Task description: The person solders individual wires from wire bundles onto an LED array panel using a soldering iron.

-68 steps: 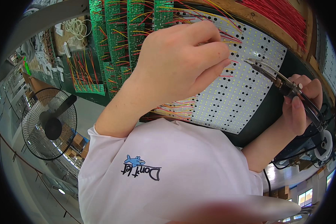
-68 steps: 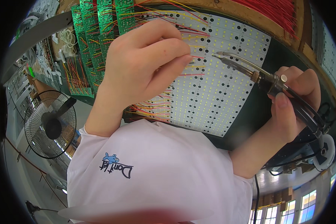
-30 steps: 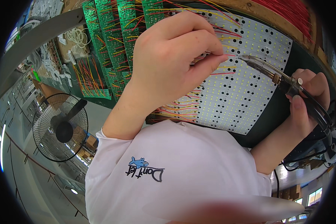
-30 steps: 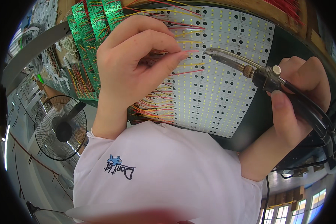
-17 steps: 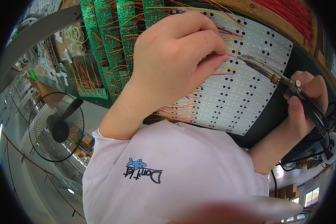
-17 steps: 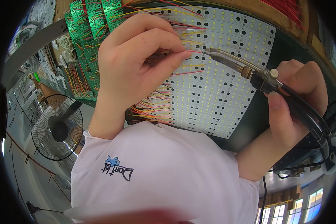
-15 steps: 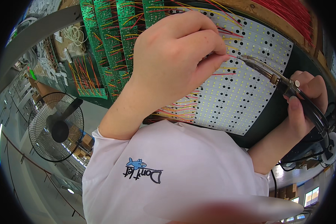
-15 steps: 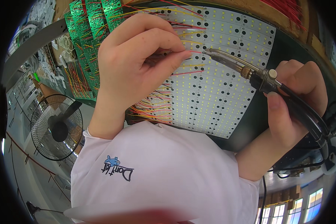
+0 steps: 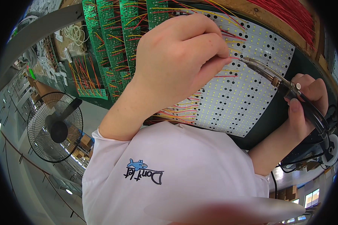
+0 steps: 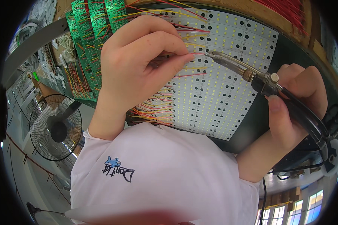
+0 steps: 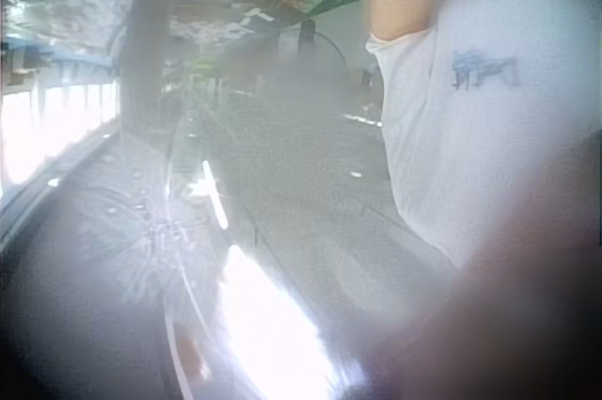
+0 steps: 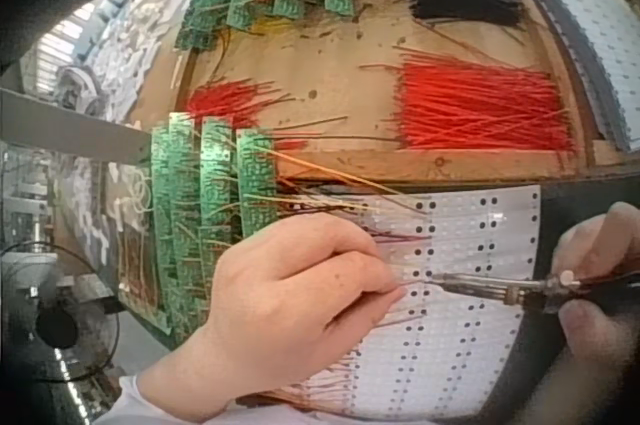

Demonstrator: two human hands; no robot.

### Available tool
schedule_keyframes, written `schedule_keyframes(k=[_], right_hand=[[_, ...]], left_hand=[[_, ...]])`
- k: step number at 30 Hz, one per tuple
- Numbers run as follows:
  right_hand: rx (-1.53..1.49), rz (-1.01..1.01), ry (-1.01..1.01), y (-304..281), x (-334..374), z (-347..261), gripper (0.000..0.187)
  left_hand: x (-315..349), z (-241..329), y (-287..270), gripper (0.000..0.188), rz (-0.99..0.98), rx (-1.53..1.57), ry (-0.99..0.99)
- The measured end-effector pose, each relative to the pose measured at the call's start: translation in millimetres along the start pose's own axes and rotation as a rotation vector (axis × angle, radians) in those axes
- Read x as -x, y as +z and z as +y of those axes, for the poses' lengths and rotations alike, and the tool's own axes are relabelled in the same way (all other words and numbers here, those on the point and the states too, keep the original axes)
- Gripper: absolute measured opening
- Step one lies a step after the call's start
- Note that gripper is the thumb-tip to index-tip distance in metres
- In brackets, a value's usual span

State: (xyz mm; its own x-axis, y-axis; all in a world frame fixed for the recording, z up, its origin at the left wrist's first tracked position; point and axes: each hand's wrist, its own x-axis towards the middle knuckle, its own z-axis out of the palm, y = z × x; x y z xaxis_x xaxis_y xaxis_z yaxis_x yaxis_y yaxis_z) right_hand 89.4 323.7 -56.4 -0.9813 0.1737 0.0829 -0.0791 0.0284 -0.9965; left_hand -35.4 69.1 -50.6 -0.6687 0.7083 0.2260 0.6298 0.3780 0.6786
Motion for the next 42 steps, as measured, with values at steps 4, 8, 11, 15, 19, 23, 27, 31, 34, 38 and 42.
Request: schedule_keyframes(k=[4,8,11,15,19,23,27,31,34,38,42], right_hand=[[0.002,0.001,0.004,-1,0,0,0.035],[-0.061,0.014,-0.018,-7,1,3,0.033],[-0.133,0.045,-0.028,-10,-1,7,0.033],[-0.155,0.089,-0.017,-8,-2,6,0.032],[-0.17,0.119,-0.022,-11,1,11,0.032],[-0.164,0.128,-0.011,-12,0,11,0.033],[-0.14,0.136,0.014,-16,3,13,0.033],[-0.174,0.104,0.054,-20,7,13,0.03],[-0.164,0.124,0.065,-20,8,14,0.03],[-0.144,0.129,0.071,-17,5,10,0.032],[-0.071,0.175,0.079,-13,3,6,0.035]], left_hand=[[1,0,1,0.018,0.005,-0.001,-0.001],[0,-1,1,0.018,0.012,-0.01,0.015],[1,0,-1,0.019,0.006,-0.018,0.007],[-4,7,-17,0.021,-0.005,0.009,0.031],[-7,7,-46,0.019,0.012,-0.118,0.018],[-17,12,-61,0.015,-0.055,-0.301,-0.119],[-26,15,-74,0.015,-0.262,-0.39,-0.08],[-33,17,-72,0.013,-0.342,-0.377,-0.051],[-33,15,-68,0.013,-0.211,-0.486,0.124],[-32,16,-63,0.015,-0.312,-0.542,0.055],[-33,13,-64,0.014,-0.291,-0.505,0.066]])
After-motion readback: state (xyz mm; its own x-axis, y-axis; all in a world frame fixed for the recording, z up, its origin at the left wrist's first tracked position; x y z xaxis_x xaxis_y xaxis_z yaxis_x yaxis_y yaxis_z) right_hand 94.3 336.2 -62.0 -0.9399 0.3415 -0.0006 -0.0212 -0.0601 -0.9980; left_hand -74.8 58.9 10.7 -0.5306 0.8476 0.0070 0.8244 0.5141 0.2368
